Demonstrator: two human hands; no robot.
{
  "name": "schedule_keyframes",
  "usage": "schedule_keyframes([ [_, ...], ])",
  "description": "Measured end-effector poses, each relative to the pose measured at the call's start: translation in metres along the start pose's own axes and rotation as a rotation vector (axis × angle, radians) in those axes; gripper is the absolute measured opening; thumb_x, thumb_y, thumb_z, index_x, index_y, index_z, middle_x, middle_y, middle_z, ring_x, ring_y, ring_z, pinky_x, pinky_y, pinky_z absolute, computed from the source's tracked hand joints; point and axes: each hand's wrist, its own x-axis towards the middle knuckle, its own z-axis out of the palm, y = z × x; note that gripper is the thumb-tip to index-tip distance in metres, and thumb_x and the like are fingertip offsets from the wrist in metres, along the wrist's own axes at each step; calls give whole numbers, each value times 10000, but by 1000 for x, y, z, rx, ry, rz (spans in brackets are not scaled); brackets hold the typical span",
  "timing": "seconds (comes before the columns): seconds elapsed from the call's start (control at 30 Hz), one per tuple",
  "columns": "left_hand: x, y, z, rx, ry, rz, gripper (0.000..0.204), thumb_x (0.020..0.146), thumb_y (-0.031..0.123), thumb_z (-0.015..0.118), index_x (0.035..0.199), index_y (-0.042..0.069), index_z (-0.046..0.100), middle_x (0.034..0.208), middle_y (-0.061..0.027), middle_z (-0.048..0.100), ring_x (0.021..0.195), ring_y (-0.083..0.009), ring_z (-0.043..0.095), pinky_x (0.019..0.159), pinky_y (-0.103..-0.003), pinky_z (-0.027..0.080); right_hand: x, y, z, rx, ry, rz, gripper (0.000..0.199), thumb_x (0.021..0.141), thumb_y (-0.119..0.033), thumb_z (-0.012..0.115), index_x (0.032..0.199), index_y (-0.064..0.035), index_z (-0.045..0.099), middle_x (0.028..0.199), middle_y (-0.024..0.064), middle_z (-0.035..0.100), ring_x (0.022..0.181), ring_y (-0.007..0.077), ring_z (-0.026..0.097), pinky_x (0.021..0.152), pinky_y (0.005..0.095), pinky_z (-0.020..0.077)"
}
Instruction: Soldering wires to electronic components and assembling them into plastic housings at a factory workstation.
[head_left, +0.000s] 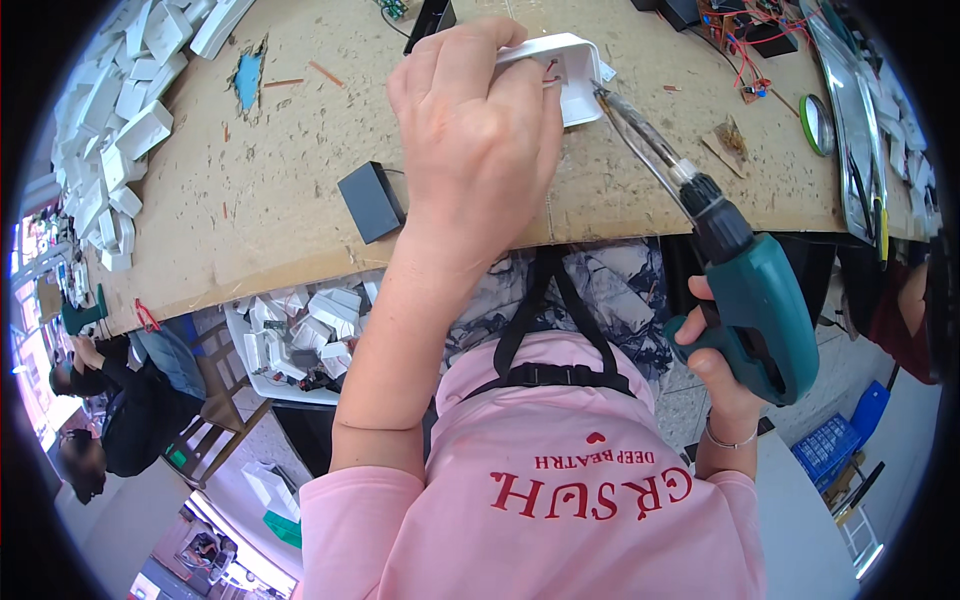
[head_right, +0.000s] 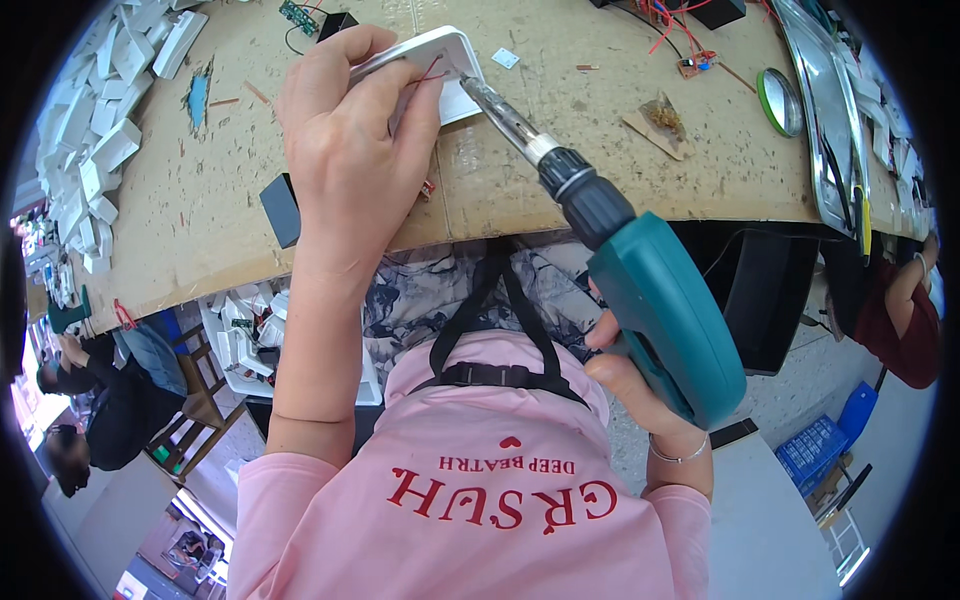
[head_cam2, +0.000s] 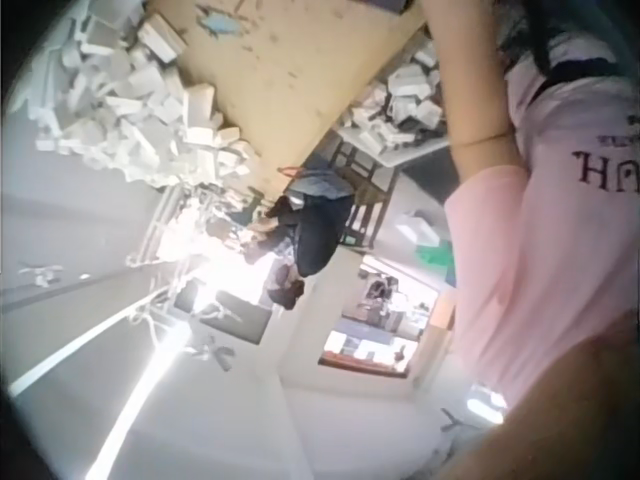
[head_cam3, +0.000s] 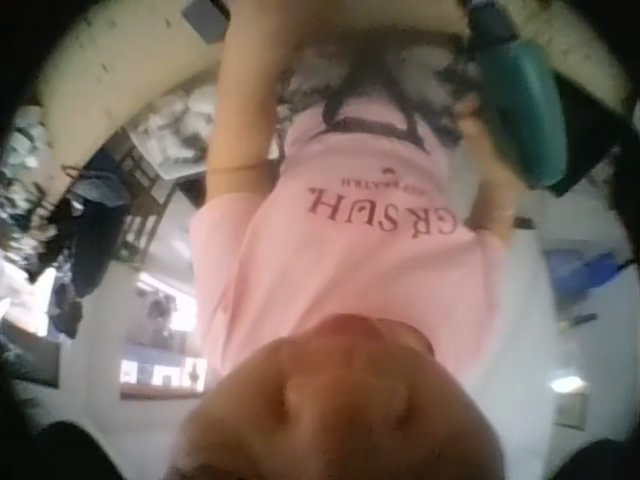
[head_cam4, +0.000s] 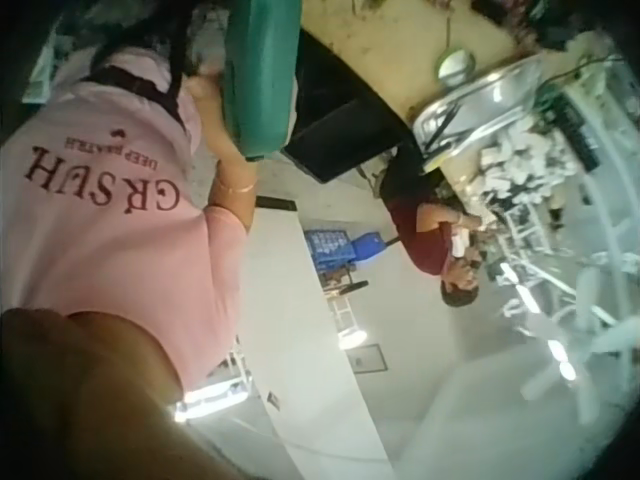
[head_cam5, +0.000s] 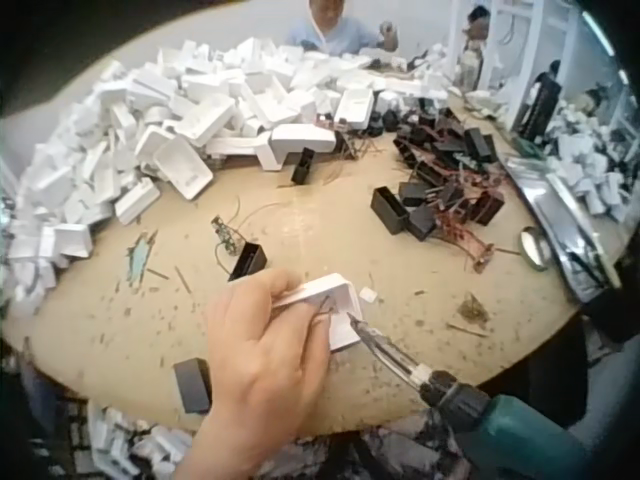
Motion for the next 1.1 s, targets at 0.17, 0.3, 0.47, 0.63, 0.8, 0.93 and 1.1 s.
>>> schedule_keyframes([
  [0.17,-6,-1,-14,-76,5,-17,264,648,93,672,882,13,579,1022,-123,545,904,-275,519,791,-407,376,-2,2,-3,41,76,-90,574,695,-201,786,1141,50,526,1012,131,609,743,139,577,667,249,467],
  [0.3,-11,-7,-27,-57,-259,-216,475,676,143,690,1073,-12,478,976,-188,516,910,-344,519,735,-392,446,-2,5,0,3,122,-107,649,677,-281,797,1144,66,508,1048,148,602,706,148,579,634,255,472],
  [0.47,-17,-1,-22,-288,-155,-369,209,680,52,554,857,-44,496,896,-243,478,812,-365,519,721,-402,464,-4,20,-14,43,75,-345,621,763,-236,710,1202,94,422,1024,170,592,696,149,554,594,250,445],
  [0.63,-21,-30,-80,-733,-158,-698,351,671,99,579,982,-58,539,928,-227,534,790,-326,571,715,-370,481,0,12,-31,102,-104,-263,577,823,-237,632,1245,76,393,796,98,550,672,136,510,591,243,415],
  [0.8,-82,-86,-186,-1148,-89,-968,573,673,169,665,1177,-46,496,1046,-116,595,883,-168,600,734,-288,493,4,23,-23,244,-201,-308,577,848,-193,609,1285,52,323,1206,237,477,717,165,516,595,259,432],
  [0.93,-177,-126,-246,-984,109,-1269,362,856,172,489,1170,-7,492,1001,-139,603,851,-235,621,660,-348,533,6,21,-4,245,-35,-317,601,795,-195,681,1237,55,359,1131,241,501,654,176,563,506,239,459],
  [1.1,-275,-165,-305,-676,-181,-1564,466,713,130,644,1133,-33,522,1006,-80,605,879,-145,586,750,-249,461,5,16,-5,270,-30,-307,627,782,-200,701,1243,53,358,1114,240,514,661,179,579,528,250,479],
])
